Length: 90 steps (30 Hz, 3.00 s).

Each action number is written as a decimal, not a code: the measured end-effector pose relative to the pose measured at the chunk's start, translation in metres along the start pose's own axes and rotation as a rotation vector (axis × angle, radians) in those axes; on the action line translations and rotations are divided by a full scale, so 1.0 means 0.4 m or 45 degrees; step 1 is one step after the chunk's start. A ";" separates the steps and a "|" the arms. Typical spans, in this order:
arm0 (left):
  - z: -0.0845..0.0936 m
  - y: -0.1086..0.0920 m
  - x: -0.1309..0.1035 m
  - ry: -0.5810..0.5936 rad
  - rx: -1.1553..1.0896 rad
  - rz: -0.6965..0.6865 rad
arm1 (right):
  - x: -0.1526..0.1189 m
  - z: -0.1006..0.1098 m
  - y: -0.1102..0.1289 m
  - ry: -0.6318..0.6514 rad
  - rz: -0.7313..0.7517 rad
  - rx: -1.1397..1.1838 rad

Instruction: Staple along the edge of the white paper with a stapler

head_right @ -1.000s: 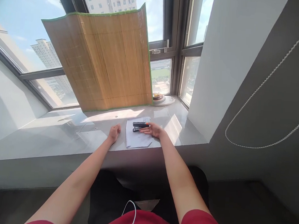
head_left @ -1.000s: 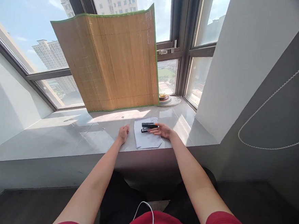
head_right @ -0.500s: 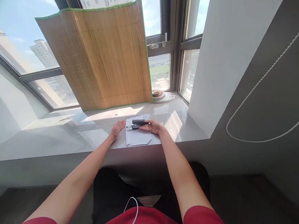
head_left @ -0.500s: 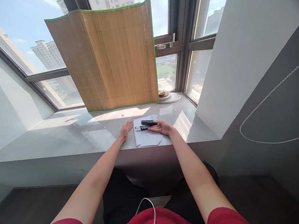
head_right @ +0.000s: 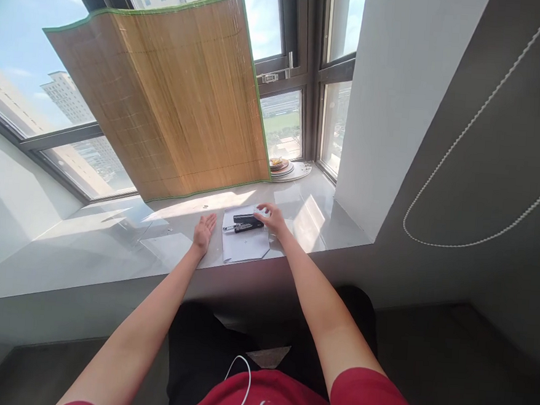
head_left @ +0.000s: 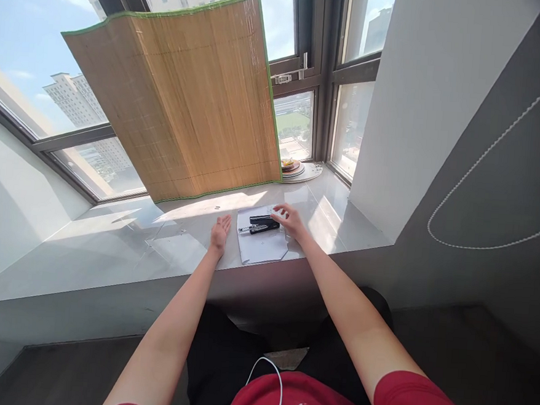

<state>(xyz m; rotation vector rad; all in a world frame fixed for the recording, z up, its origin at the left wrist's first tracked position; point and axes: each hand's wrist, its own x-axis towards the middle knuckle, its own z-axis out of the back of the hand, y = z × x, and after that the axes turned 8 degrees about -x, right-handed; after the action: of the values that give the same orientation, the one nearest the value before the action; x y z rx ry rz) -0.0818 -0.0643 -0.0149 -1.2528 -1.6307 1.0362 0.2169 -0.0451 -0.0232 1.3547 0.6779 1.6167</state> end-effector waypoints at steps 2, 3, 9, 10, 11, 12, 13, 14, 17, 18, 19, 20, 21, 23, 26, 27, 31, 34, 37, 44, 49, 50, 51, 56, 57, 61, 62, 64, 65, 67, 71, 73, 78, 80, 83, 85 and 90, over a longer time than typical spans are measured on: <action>-0.009 -0.005 -0.008 -0.053 -0.058 0.006 | 0.000 -0.018 -0.010 0.160 0.165 -0.231; -0.014 -0.008 -0.013 -0.080 -0.091 0.008 | -0.002 -0.026 -0.014 0.231 0.207 -0.326; -0.048 -0.015 -0.039 -0.130 -0.169 0.021 | -0.025 -0.044 -0.015 0.274 0.214 -0.738; -0.051 -0.012 -0.041 -0.112 -0.157 0.066 | -0.030 -0.044 -0.011 0.247 0.244 -0.758; -0.053 -0.008 -0.042 -0.089 -0.153 0.134 | -0.035 -0.043 -0.006 0.218 0.279 -0.768; -0.054 -0.003 -0.042 -0.060 -0.163 0.215 | -0.040 -0.043 0.001 0.191 0.322 -0.778; -0.055 0.002 -0.041 -0.023 -0.186 0.294 | -0.044 -0.043 0.007 0.173 0.381 -0.795; -0.054 0.007 -0.040 0.022 -0.220 0.361 | -0.047 -0.045 0.015 0.169 0.460 -0.822; -0.050 0.016 -0.037 0.139 -0.339 0.453 | -0.053 -0.056 0.036 0.245 0.787 -0.949; -0.050 0.018 -0.036 0.159 -0.366 0.455 | -0.055 -0.060 0.042 0.290 0.885 -0.990; -0.049 0.019 -0.036 0.168 -0.378 0.455 | -0.056 -0.064 0.047 0.337 0.963 -1.023; -0.049 0.019 -0.037 0.167 -0.378 0.451 | -0.057 -0.067 0.052 0.381 1.022 -1.046; -0.050 0.018 -0.038 0.159 -0.366 0.446 | -0.057 -0.070 0.056 0.417 1.061 -1.062; -0.052 0.016 -0.040 0.126 -0.324 0.447 | -0.060 -0.071 0.063 0.463 1.094 -1.070; -0.054 0.012 -0.044 0.083 -0.318 0.452 | -0.062 -0.067 0.071 0.450 1.069 -1.055; -0.054 0.011 -0.045 0.084 -0.337 0.450 | -0.063 -0.066 0.073 0.438 1.062 -1.065; -0.054 0.008 -0.050 0.128 -0.393 0.443 | -0.063 -0.068 0.075 0.411 1.104 -1.163; -0.057 0.004 -0.053 0.124 -0.433 0.477 | -0.062 -0.074 0.072 0.420 1.184 -1.158; -0.060 -0.002 -0.054 0.090 -0.570 0.529 | -0.061 -0.076 0.066 0.370 1.219 -1.184; -0.063 -0.002 -0.048 0.002 -0.839 0.614 | -0.058 -0.071 0.056 0.210 1.054 -1.236; -0.073 0.006 -0.046 -0.103 -0.798 0.545 | -0.046 -0.063 0.058 0.064 0.469 -1.079; -0.076 0.008 -0.047 -0.118 -0.763 0.525 | -0.043 -0.061 0.058 0.061 0.380 -1.044; -0.079 0.009 -0.048 -0.134 -0.717 0.499 | -0.040 -0.060 0.057 0.067 0.310 -1.015; -0.097 0.025 -0.059 -0.085 -0.356 0.326 | -0.032 -0.060 0.049 0.174 0.156 -0.994; -0.100 0.029 -0.063 -0.037 -0.280 0.294 | -0.033 -0.062 0.049 0.195 0.151 -1.015; -0.105 0.036 -0.081 0.164 -0.037 0.216 | -0.047 -0.067 0.059 0.137 0.338 -1.106; -0.105 0.035 -0.086 0.207 0.009 0.203 | -0.052 -0.067 0.064 0.133 0.464 -1.115; -0.105 0.033 -0.093 0.282 0.092 0.178 | -0.061 -0.069 0.072 0.200 0.752 -1.115; -0.105 0.031 -0.097 0.311 0.127 0.162 | -0.065 -0.069 0.075 0.252 0.872 -1.111; -0.106 0.028 -0.102 0.356 0.183 0.127 | -0.069 -0.072 0.077 0.325 1.021 -1.105; -0.114 0.022 -0.112 0.418 0.233 0.079 | -0.068 -0.077 0.067 0.342 1.131 -1.091; -0.119 0.018 -0.117 0.431 0.252 0.069 | -0.066 -0.080 0.059 0.332 1.162 -1.087; -0.122 0.013 -0.122 0.449 0.269 0.069 | -0.063 -0.080 0.048 0.308 1.200 -1.029; -0.120 0.016 -0.119 0.450 0.253 0.078 | -0.064 -0.080 0.048 0.316 1.222 -0.991; -0.118 0.023 -0.111 0.378 0.176 0.086 | -0.065 -0.077 0.050 0.309 1.156 -0.990; -0.119 0.027 -0.106 0.319 0.134 0.088 | -0.060 -0.063 0.049 0.189 0.943 -1.021; -0.120 0.027 -0.108 0.355 0.177 0.099 | -0.008 0.038 0.021 -0.153 0.059 -1.203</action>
<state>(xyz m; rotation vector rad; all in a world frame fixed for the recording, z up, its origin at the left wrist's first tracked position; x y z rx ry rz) -0.0261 -0.0985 -0.0141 -1.3107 -1.2863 0.9563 0.2290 -0.0536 -0.0139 0.7436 -0.2087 1.5531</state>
